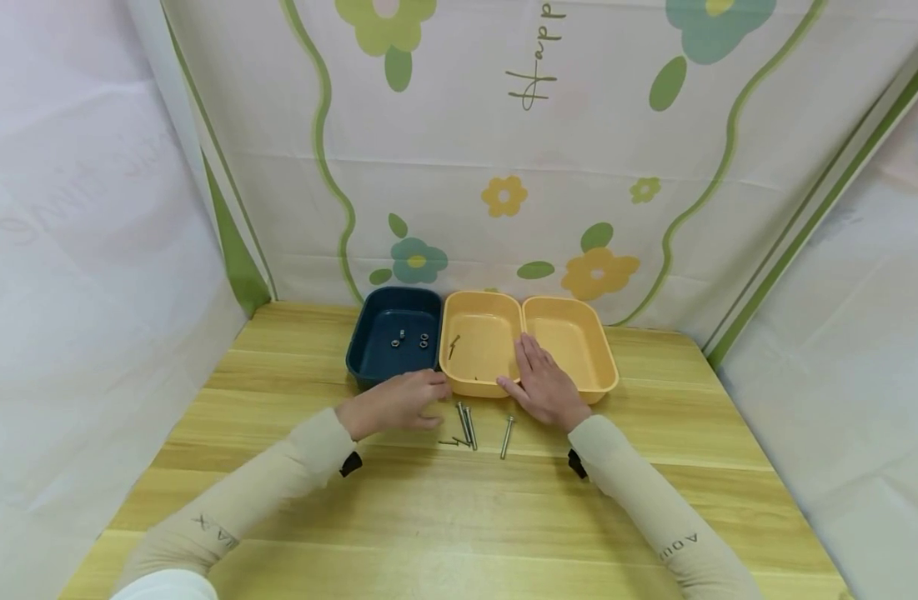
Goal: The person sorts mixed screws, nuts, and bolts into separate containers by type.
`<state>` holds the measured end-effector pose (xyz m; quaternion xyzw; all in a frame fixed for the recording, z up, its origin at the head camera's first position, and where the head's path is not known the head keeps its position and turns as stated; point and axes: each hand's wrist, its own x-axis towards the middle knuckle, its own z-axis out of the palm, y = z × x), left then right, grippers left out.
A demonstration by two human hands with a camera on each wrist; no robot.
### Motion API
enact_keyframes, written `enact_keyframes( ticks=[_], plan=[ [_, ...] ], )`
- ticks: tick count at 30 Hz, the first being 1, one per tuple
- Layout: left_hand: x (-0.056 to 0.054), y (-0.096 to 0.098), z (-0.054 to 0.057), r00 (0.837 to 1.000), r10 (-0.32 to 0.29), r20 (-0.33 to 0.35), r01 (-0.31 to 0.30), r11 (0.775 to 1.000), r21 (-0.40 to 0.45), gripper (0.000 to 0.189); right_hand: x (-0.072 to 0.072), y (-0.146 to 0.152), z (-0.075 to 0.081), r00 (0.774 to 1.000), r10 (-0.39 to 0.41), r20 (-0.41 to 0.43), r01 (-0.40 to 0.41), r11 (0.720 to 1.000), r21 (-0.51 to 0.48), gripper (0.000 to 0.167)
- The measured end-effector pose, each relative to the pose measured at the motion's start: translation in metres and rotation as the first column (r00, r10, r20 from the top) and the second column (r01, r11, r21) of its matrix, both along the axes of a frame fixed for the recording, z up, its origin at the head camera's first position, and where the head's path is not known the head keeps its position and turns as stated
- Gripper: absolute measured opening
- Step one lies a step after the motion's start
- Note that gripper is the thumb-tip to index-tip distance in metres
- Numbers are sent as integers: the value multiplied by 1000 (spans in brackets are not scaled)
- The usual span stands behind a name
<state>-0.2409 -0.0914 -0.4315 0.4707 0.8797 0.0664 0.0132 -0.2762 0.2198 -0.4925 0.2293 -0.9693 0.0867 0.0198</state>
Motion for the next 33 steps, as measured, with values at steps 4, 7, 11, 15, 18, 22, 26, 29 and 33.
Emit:
enact_keyframes(
  ticks=[4, 7, 11, 15, 18, 22, 26, 29, 33],
  plan=[
    [6, 2, -15, 999, -5, 48, 4, 1000, 5, 28, 1, 0, 0, 1000, 4, -9, -4, 1000, -4, 89],
    [10, 3, -28, 998, -5, 66, 4, 1000, 12, 27, 1, 1, 0, 1000, 0, -9, 0, 1000, -4, 89],
    [14, 5, -42, 996, -11, 84, 8, 999, 36, 22, 2, 1, -1, 1000, -5, -2, 5, 1000, 3, 89],
    [17, 6, -51, 993, -26, 117, 18, 998, 66, 14, 1, 0, -1, 1000, -7, 1, 7, 1000, 4, 89],
    [18, 7, -58, 992, -38, 123, 29, 997, 75, 11, 1, 0, 0, 1000, -10, 9, 10, 1000, 2, 89],
    [17, 7, -65, 994, -50, 98, 41, 995, 91, 9, 2, 0, 0, 1000, -7, 3, 7, 1000, 1, 89],
    [17, 8, -68, 996, -47, 70, 41, 995, 88, 8, 2, 0, 0, 1000, -5, -5, 6, 1000, 9, 88],
    [16, 10, -66, 997, -38, 71, 33, 997, 72, 7, 2, 0, 0, 1000, 0, -12, 1, 1000, 5, 88],
    [16, 15, -62, 993, -33, 112, 26, 998, 61, 4, 2, -1, 1, 1000, 8, -18, -8, 1000, -1, 88]
  ],
)
